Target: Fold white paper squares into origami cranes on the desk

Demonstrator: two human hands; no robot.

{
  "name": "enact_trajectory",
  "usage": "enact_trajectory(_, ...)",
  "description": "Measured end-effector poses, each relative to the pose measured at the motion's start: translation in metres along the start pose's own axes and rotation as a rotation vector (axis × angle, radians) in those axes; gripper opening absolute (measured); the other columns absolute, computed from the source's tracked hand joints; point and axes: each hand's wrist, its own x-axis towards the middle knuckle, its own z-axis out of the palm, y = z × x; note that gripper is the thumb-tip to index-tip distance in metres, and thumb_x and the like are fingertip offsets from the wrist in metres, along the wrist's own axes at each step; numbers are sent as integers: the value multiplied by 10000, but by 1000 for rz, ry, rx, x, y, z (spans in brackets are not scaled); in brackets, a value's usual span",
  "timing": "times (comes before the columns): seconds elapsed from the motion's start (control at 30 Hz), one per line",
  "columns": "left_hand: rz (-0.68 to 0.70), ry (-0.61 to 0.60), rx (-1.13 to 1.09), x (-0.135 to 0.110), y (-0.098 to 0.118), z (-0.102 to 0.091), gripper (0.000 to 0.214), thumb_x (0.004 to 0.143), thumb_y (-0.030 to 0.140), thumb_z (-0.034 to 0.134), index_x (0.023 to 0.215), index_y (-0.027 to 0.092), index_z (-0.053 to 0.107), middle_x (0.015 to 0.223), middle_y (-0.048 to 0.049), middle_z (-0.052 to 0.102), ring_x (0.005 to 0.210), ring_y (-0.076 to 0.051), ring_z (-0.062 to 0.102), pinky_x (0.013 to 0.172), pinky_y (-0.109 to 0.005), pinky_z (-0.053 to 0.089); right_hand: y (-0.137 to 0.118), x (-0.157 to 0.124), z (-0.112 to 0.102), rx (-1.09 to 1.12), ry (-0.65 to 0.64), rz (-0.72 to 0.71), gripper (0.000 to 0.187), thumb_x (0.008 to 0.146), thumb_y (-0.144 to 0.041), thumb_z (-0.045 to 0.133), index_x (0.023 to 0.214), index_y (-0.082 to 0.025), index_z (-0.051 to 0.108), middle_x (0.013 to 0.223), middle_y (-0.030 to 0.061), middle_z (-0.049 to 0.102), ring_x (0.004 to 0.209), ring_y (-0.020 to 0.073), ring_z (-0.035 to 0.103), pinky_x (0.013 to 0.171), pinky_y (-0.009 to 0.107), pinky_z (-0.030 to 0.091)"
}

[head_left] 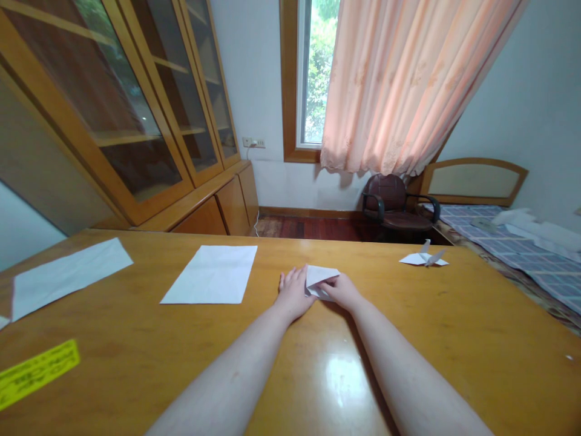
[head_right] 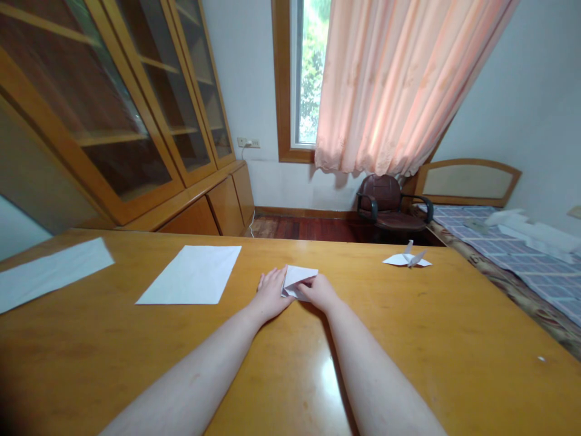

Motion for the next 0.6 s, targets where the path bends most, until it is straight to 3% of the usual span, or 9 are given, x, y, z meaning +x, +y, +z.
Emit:
enact_trajectory(0.37, 125, -20, -15, -2, 1, -3, 875, 737, 441, 557, 1462, 203, 129, 1524, -68, 209, 1405, -259, 130, 1141, -478, 40, -5, -2, 0, 34, -27, -39, 324, 731, -189, 557, 1024, -214, 693, 1043, 38, 701, 969, 236, 640, 905, 398, 466)
enact_trajectory(0.6, 170, -52, 17, -5, 2, -3, 729, 804, 443, 485, 1442, 213, 219, 1484, -68, 315, 1398, -262, 160, 1133, -512, 38, -6, -4, 0, 0, -59, -50, 268, 743, -234, 544, 949, -203, 712, 907, 29, 726, 811, 209, 648, 764, 328, 487)
